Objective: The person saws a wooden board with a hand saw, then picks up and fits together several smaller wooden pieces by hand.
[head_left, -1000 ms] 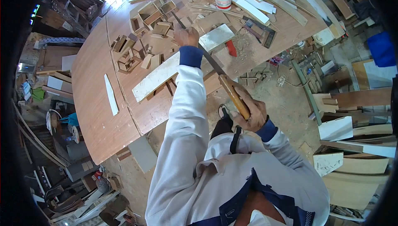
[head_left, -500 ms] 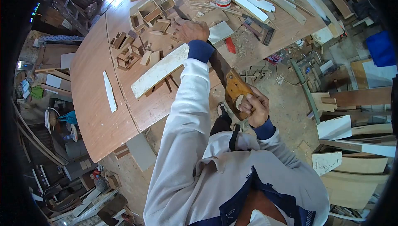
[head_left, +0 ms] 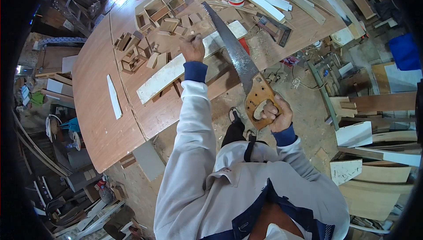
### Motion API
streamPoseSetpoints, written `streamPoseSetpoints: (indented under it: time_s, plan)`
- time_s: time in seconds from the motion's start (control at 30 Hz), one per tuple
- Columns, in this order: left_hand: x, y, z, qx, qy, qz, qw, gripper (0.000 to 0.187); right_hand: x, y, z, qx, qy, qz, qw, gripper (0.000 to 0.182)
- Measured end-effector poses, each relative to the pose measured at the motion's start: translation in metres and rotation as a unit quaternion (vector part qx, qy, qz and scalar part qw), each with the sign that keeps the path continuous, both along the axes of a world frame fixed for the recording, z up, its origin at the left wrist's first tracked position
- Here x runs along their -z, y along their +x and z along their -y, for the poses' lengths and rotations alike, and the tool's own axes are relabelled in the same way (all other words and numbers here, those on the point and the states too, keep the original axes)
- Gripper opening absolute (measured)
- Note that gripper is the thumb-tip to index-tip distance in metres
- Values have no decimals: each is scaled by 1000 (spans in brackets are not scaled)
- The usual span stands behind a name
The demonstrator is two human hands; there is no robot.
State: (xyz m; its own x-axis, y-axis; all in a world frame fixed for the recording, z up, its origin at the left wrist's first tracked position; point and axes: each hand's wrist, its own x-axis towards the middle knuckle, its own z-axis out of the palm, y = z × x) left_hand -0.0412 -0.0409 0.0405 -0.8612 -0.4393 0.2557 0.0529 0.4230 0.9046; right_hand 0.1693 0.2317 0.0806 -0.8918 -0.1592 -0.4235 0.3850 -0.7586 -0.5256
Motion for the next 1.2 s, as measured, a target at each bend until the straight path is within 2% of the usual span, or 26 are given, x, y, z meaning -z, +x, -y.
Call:
streamPoseSetpoints:
  time_s: [0.07, 0.13, 0.2, 0.23, 0.27, 0.3, 0.33, 0.37, 0.43, 0.47, 0.53, 0.57, 0.63, 0.67, 0.73, 0.83, 1.03, 1.2]
  plan:
    - [16, 4, -5, 50, 241, 25, 969, 26, 6, -1, -4, -8, -27, -3, 1000, 29]
    - [14, 9, -11, 49, 258, 32, 964, 29, 6, -3, -4, -16, -55, -8, 998, 28]
    - [23, 7, -10, 19, 161, -20, 987, 26, 4, -3, -2, 5, -25, -19, 999, 27]
    - [24, 7, -13, -3, 137, -51, 989, 13, 2, -3, -1, 3, -27, -20, 999, 27]
    - [24, 10, -11, -5, 135, -52, 989, 13, 1, -3, 0, 1, 71, -47, 996, 29]
    - [25, 12, -9, -31, 28, -11, 999, 13, 1, -4, 0, 1, 170, -76, 983, 32]
    - [23, 12, -9, -56, -79, 31, 995, 13, 2, -4, 0, 0, 168, -77, 983, 32]
    - [26, 11, -9, -56, -79, 30, 995, 13, 5, -4, 1, 0, 215, -99, 972, 35]
    - [37, 7, -9, -93, -270, 26, 958, 20, 12, -3, 2, 5, 280, -130, 951, 38]
    - [43, 6, -9, -94, -270, 26, 958, 20, 14, -3, 1, 4, 280, -131, 951, 38]
    - [46, 9, -12, -65, -375, 20, 924, 29, 18, -2, 0, -2, 308, -141, 941, 36]
    - [46, 8, -12, -66, -374, 20, 925, 29, 20, -2, -1, -3, 309, -143, 940, 36]
    - [53, 6, -12, -20, -371, 69, 926, 41, 26, -2, -2, -15, 398, -157, 903, 34]
    - [56, 5, -12, -21, -370, 70, 926, 41, 32, -2, -3, -16, 400, -157, 903, 34]
    - [63, 3, -11, 13, -375, 116, 920, 53, 39, -3, -5, -9, 428, -174, 887, 33]
    - [66, 9, -11, 23, -353, 128, 927, 60, 39, -1, -7, -32, 415, -135, 899, 34]
    - [65, 16, -1, 61, -410, 97, 905, 63, 45, 3, -9, -31, 447, -157, 880, 36]
    - [55, 24, 2, 91, -446, 100, 885, 68, 40, 7, -10, -39, 442, -147, 884, 36]
